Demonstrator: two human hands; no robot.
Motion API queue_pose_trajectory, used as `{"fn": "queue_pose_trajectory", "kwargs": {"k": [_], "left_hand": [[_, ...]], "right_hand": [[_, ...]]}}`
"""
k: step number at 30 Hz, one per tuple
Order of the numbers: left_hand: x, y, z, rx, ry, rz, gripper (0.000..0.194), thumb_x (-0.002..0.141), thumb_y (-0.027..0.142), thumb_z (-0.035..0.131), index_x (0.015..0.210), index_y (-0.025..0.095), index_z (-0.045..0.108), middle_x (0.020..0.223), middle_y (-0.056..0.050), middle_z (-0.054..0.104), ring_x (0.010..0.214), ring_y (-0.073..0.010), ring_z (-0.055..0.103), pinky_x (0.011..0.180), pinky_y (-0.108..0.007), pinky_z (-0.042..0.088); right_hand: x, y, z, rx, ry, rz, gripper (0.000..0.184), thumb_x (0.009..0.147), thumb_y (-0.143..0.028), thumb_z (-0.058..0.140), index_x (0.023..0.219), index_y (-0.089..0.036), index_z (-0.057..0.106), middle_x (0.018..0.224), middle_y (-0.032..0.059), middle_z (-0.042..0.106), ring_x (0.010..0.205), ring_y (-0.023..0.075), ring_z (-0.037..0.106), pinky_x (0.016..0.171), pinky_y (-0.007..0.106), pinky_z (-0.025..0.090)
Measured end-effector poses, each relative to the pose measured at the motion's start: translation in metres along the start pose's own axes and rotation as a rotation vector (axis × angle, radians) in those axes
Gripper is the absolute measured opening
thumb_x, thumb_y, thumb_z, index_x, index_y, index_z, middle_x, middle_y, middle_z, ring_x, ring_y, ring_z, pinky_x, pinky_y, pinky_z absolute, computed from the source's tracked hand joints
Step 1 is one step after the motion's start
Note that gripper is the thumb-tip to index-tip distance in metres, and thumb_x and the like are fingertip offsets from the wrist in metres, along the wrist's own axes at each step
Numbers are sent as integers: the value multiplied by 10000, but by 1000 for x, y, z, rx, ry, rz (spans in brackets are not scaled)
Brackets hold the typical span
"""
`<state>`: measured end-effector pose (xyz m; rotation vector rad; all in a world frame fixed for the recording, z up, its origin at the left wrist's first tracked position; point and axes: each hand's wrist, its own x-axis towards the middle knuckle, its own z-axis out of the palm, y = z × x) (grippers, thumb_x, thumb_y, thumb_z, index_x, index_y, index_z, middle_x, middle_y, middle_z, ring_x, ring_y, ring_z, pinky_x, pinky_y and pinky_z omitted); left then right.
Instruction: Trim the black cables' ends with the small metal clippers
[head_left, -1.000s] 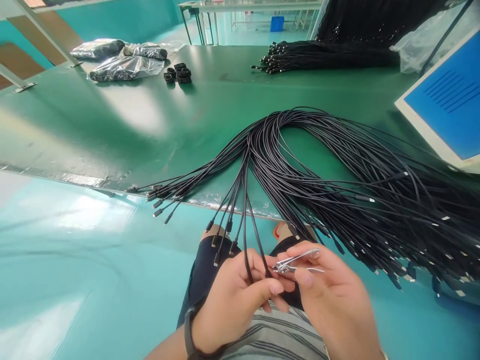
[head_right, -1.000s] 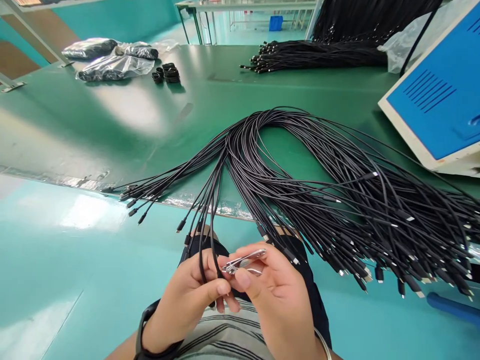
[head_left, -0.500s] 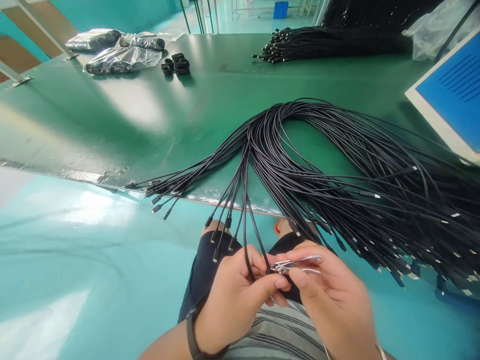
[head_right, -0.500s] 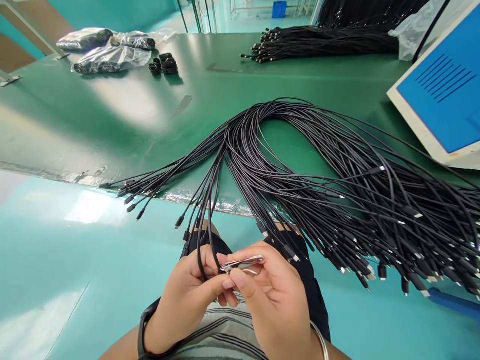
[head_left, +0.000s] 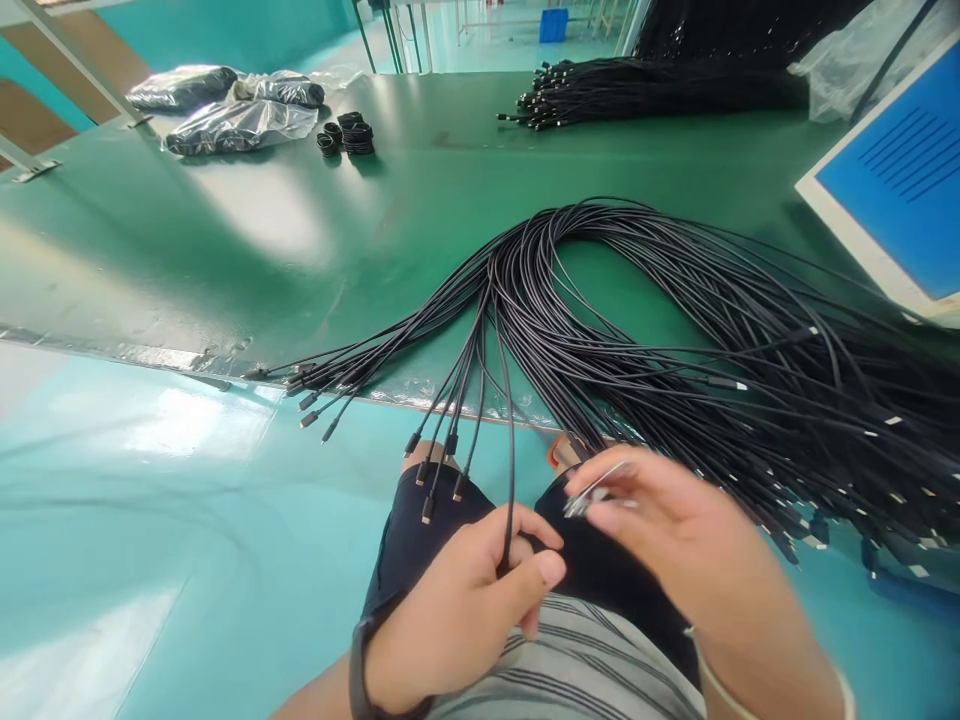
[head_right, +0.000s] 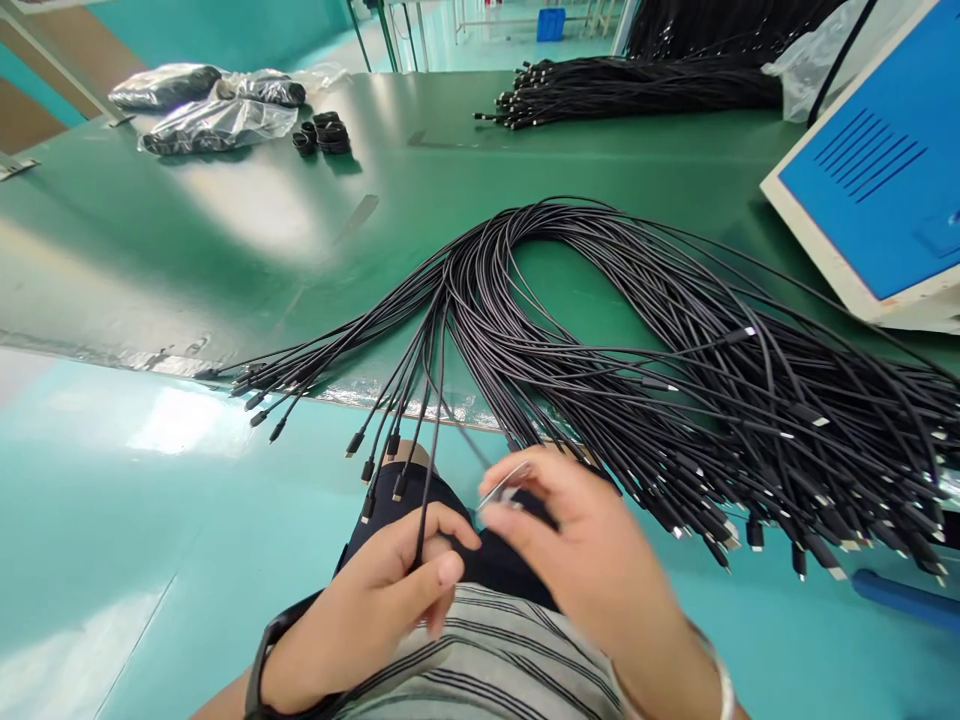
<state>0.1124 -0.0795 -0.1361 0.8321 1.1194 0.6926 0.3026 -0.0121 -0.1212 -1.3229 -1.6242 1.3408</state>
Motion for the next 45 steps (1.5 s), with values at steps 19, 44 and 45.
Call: {"fn": "queue_pose_trajectory", "kwargs": {"k": [19,44,45], "left_hand": [[-12,4,6,-176,126,63,180,886,291,624,859,148,729,827,-67,750,692,-165,732,606,-214,565],[-8,6,10,-367,79,-30,175,734,239,768,687,146,627,701,-58,750,569,-161,707,527,-219,536],[-8,6,11,-390,102,-28,236,690,227,801,637,152,583,643,-44,735,536,-153,692,509,-212,525]], "right_hand": [[-25,4,38,867,-142,191,74,885,-300,669,954,-289,693,909,9,750,832,161,683,705,259,572],[-31,2,42,812,-40,211,68,871,-325,683,914,-279,708,839,-2,731,728,154,692,657,257,591],[-32,2,43,819,-44,192,75,874,-326,679,925,-279,708,856,3,731,752,161,696,678,264,592]]}}
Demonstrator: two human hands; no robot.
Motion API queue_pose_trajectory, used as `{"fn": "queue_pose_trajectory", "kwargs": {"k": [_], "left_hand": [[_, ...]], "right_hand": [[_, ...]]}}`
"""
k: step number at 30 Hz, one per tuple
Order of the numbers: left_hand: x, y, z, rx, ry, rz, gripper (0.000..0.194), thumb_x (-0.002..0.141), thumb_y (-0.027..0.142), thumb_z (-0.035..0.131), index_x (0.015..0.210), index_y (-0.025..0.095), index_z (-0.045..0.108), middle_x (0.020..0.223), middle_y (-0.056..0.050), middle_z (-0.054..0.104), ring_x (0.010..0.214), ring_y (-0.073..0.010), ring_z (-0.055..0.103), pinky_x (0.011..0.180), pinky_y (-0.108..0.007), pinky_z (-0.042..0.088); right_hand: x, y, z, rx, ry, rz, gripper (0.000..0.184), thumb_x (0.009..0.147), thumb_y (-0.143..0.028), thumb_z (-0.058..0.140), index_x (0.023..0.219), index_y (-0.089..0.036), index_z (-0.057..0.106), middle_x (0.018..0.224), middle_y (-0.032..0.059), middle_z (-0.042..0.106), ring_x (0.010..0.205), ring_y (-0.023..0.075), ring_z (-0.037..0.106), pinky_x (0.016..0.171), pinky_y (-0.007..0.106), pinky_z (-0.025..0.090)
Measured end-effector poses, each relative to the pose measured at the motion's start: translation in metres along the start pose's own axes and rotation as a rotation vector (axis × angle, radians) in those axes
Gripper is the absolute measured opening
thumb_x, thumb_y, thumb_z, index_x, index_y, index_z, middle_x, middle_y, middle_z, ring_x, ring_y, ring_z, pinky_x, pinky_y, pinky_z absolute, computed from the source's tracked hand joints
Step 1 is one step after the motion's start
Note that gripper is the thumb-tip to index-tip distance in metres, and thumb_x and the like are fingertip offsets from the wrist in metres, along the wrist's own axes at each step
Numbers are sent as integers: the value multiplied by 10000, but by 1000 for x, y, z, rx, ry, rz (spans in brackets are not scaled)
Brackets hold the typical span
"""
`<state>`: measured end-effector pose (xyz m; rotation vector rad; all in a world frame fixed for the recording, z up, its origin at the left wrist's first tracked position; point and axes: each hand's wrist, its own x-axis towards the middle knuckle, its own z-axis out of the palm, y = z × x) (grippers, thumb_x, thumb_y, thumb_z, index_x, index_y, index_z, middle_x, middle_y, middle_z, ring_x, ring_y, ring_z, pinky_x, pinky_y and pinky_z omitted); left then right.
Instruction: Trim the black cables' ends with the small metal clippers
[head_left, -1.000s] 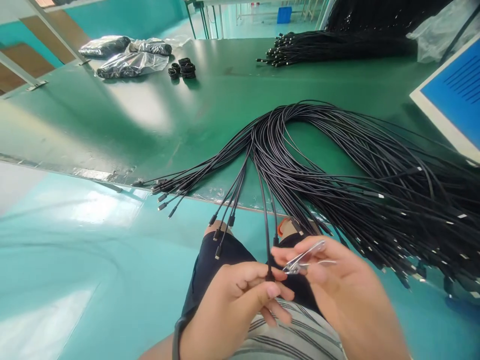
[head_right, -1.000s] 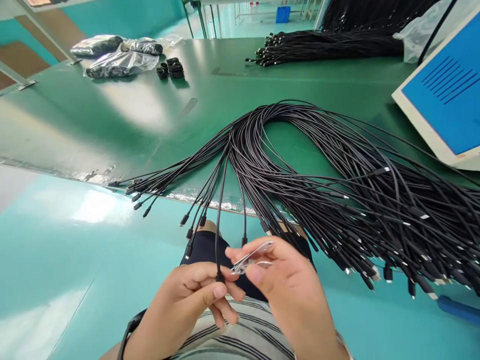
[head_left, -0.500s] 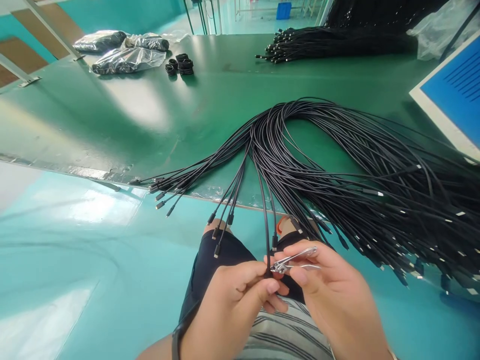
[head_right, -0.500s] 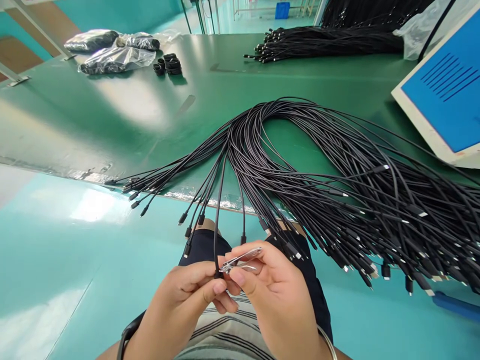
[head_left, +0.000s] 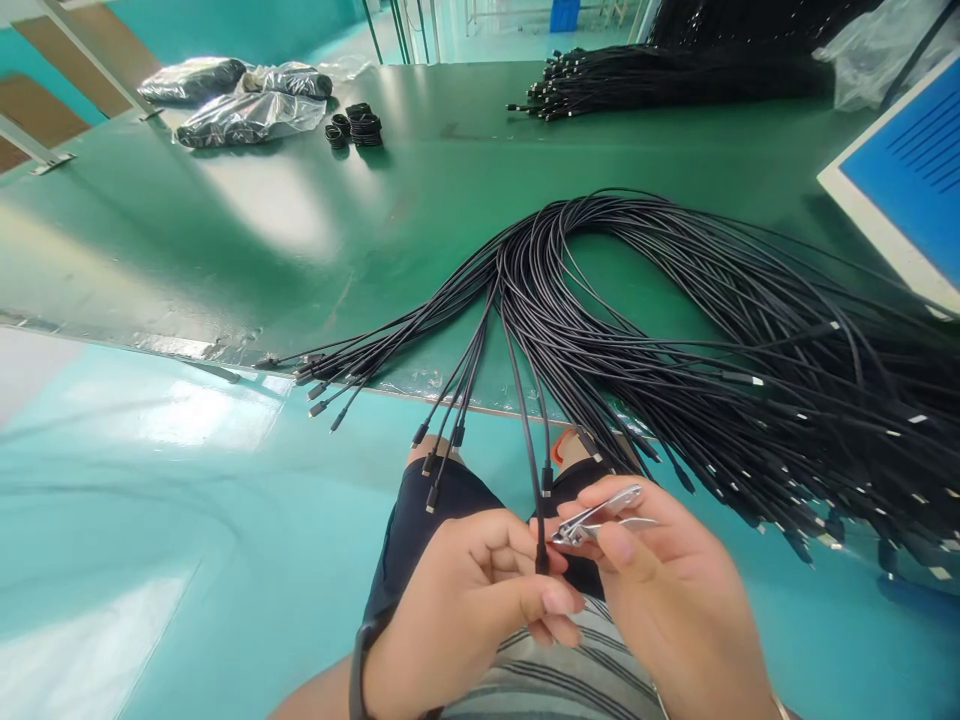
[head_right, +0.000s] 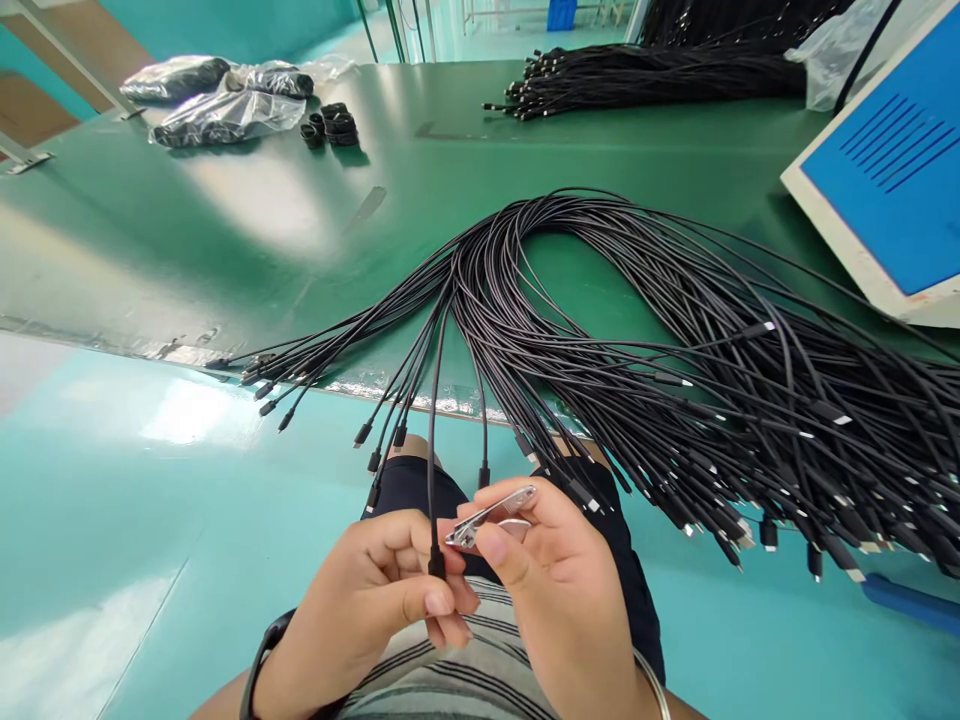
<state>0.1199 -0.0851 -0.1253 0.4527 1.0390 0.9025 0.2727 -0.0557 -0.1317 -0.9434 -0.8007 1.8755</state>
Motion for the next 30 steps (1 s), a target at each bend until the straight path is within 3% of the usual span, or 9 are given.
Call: {"fn": "queue_pose_trajectory", "kwargs": {"k": [3,6,10,21,26,30], "left_hand": [[1,-3,3,41,132,77,372,609,208,856,578,175,487,534,7,684,476,-125,649,486,-193,491],[-1,-6,6,110,216,130,416,612,201,856,579,190,442,550,32,680,494,-117,639,493,-192,474],[-2,-8,7,177,231,159,427,658,210,825,588,209,404,569,33,686,542,-126,625,531,-215,476],[-1,-11,5,390,312,184,463,705,333,789,597,215,355,576,37,628,550,-106,500,515,-213,382],[0,-11,4,414,344,198,480,696,331,791,585,210,340,530,69,526,522,-82,400,496,-201,332],[1,-12,4,403,349,178,448,702,286,778,582,211,353,516,71,521,516,-84,408,493,-203,330]], "right_hand": [[-3,2,4,-29,0,-54,95,876,-335,677,943,-277,712,883,22,728,823,175,702,703,256,591],[-6,1,10,-87,45,-97,91,872,-340,681,927,-278,719,867,29,718,801,168,706,657,224,592],[-7,-3,14,-202,49,-112,60,877,-303,677,930,-293,704,865,19,713,763,156,716,603,190,596],[-7,-1,13,-395,54,-187,121,910,-248,629,980,-336,673,919,-21,722,803,129,724,660,151,590],[-5,-1,14,-475,65,-232,157,900,-205,623,973,-332,681,903,-21,721,822,142,731,699,168,600],[-5,-1,15,-485,84,-237,140,879,-195,639,932,-310,701,867,-6,721,737,149,735,626,168,605]]}}
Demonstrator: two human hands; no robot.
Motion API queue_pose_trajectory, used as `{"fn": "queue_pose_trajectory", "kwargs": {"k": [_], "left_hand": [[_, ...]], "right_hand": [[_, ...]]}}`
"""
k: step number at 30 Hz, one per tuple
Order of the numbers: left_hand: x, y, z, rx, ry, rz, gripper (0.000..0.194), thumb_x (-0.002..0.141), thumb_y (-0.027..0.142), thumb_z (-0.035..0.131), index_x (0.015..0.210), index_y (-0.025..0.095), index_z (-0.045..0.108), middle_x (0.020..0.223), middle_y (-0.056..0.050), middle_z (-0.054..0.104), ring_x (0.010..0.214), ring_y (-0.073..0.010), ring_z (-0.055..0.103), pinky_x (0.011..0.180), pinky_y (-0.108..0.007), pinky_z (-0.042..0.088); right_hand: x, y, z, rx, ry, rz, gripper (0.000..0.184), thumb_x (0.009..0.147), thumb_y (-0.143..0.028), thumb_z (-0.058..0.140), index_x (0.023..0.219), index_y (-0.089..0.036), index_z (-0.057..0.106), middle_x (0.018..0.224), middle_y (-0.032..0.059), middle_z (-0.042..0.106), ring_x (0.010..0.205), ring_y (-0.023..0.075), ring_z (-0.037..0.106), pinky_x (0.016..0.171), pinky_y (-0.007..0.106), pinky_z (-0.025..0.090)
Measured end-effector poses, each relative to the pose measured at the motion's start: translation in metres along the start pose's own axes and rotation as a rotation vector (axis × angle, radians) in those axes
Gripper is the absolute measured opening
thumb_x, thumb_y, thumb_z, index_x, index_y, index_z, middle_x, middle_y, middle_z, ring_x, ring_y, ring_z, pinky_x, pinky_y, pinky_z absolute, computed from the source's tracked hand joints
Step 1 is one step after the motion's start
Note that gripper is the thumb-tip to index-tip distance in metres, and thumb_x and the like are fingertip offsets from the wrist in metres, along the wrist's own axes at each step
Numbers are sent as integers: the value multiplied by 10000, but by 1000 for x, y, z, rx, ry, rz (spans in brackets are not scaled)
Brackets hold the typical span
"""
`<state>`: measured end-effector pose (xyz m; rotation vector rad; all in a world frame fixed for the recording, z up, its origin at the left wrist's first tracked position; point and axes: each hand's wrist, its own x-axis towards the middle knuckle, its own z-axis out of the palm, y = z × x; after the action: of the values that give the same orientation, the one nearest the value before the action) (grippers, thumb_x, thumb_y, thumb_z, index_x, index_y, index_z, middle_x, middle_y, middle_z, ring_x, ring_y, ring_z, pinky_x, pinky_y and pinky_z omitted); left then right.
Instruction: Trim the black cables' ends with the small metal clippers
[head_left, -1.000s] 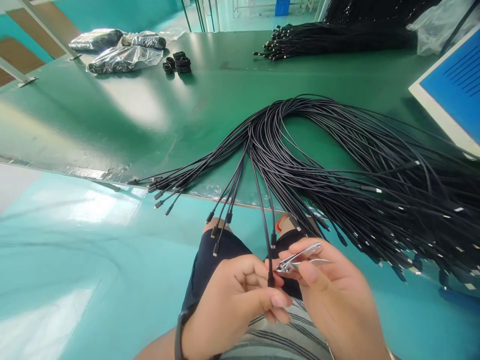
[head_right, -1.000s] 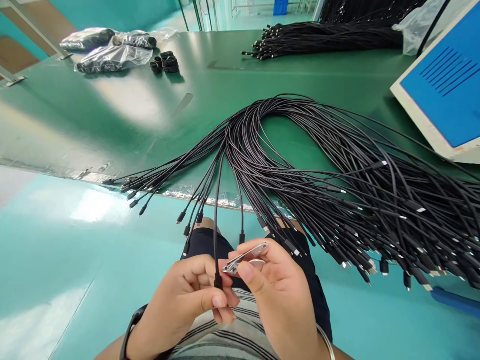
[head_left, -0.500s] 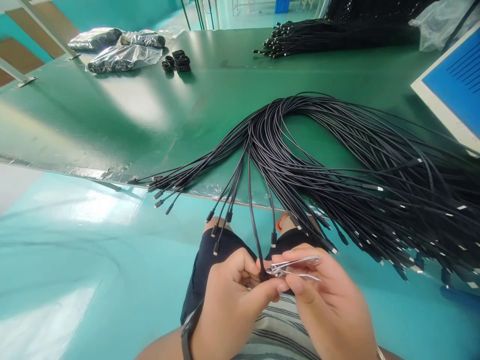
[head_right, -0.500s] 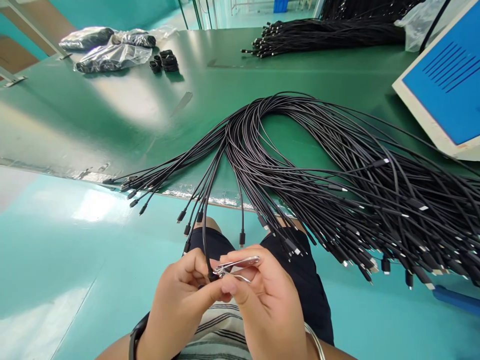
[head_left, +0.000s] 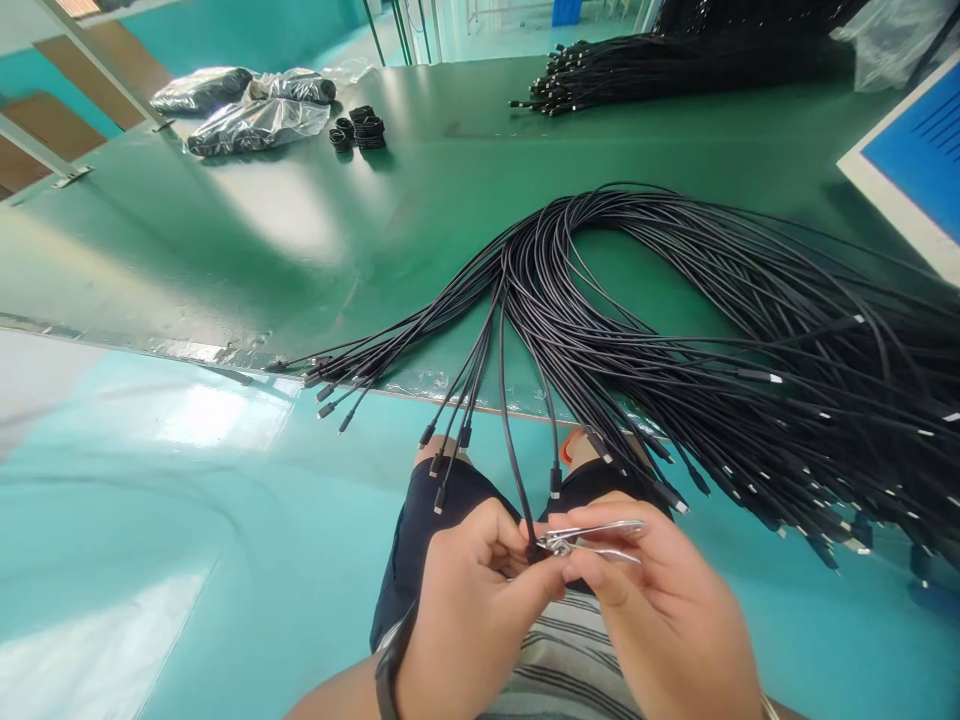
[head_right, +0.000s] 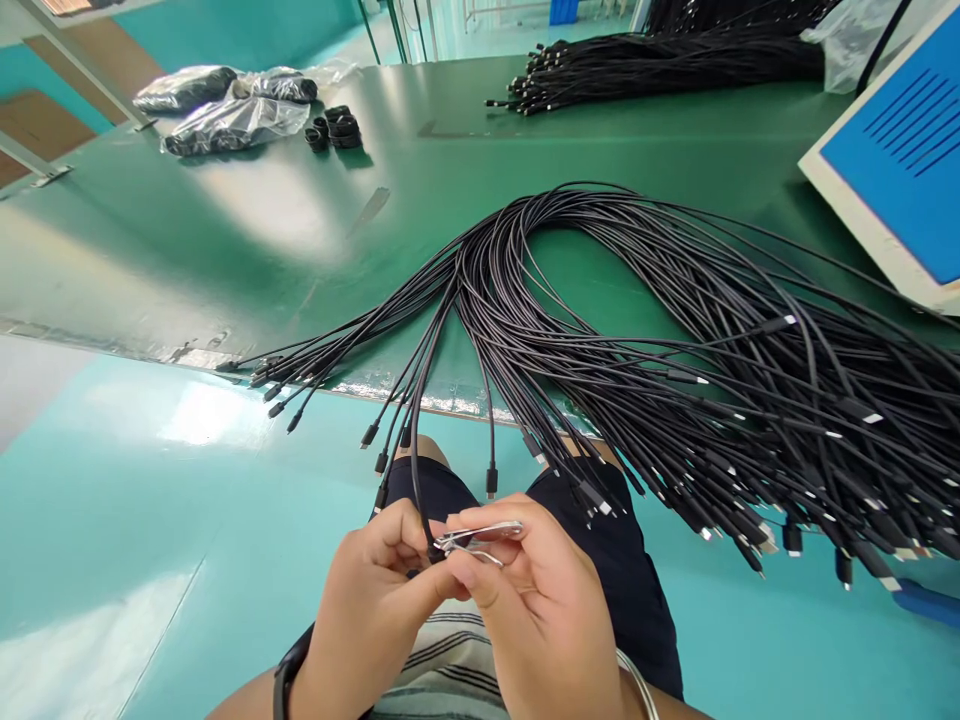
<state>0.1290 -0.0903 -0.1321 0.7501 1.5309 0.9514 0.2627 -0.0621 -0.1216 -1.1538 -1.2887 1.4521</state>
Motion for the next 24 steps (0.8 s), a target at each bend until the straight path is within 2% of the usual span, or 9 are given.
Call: {"fn": "queue_pose_trajectory", "kwargs": {"k": [4,7,11,13,16,18,21,22,24], "left_hand": [[1,1,1,-84,-56,-52,433,703,326,779,599,220,373,552,33,627,540,-124,558,523,-224,410],[0,3,2,-101,-76,-71,425,695,355,786,605,221,393,530,22,634,524,-143,604,518,-230,427],[0,5,4,-67,-101,-45,410,679,377,786,604,213,418,496,45,553,433,-105,510,458,-216,371],[2,4,6,-21,-97,35,421,662,342,795,574,207,405,485,68,466,431,-78,420,448,-205,322],[12,-6,8,52,-102,177,391,693,342,780,554,191,448,492,62,436,487,-88,394,484,-210,319],[23,-14,9,42,-42,230,319,815,428,664,643,182,557,546,34,506,530,-113,452,536,-228,376],[40,-25,11,12,173,217,334,908,502,517,972,195,629,769,-14,614,648,-142,542,633,-247,448],[45,-27,12,4,164,172,384,889,528,538,1075,201,612,875,-41,643,705,-156,574,647,-251,465],[55,-33,14,-16,20,53,540,820,594,599,1188,199,582,1036,-97,661,795,-190,619,643,-262,490]], "right_hand": [[0,3,2,78,12,74,112,880,-232,654,909,-324,710,835,-10,718,621,131,705,545,171,592],[3,7,1,237,22,151,60,883,-294,659,895,-317,714,761,-2,702,581,134,668,517,197,581],[8,9,-6,501,-109,221,99,879,-381,648,928,-307,692,875,26,689,811,199,680,661,289,593],[10,3,-11,494,-224,187,182,845,-455,665,912,-287,687,894,35,663,910,233,652,777,348,572],[13,-12,-24,226,-310,122,199,820,-474,682,887,-286,690,879,33,661,922,239,639,835,345,539],[17,-21,-38,-61,-270,90,112,848,-400,660,889,-298,683,884,20,687,876,223,662,794,301,539],[28,-24,-68,-519,-97,-20,123,871,-397,607,920,-300,664,920,24,718,824,235,687,708,293,552],[33,-23,-79,-656,-17,-65,168,863,-432,603,936,-293,663,942,39,724,829,253,692,688,309,560],[43,-16,-99,-866,148,-136,240,838,-480,602,939,-274,673,954,72,734,837,295,698,647,351,573]]}}
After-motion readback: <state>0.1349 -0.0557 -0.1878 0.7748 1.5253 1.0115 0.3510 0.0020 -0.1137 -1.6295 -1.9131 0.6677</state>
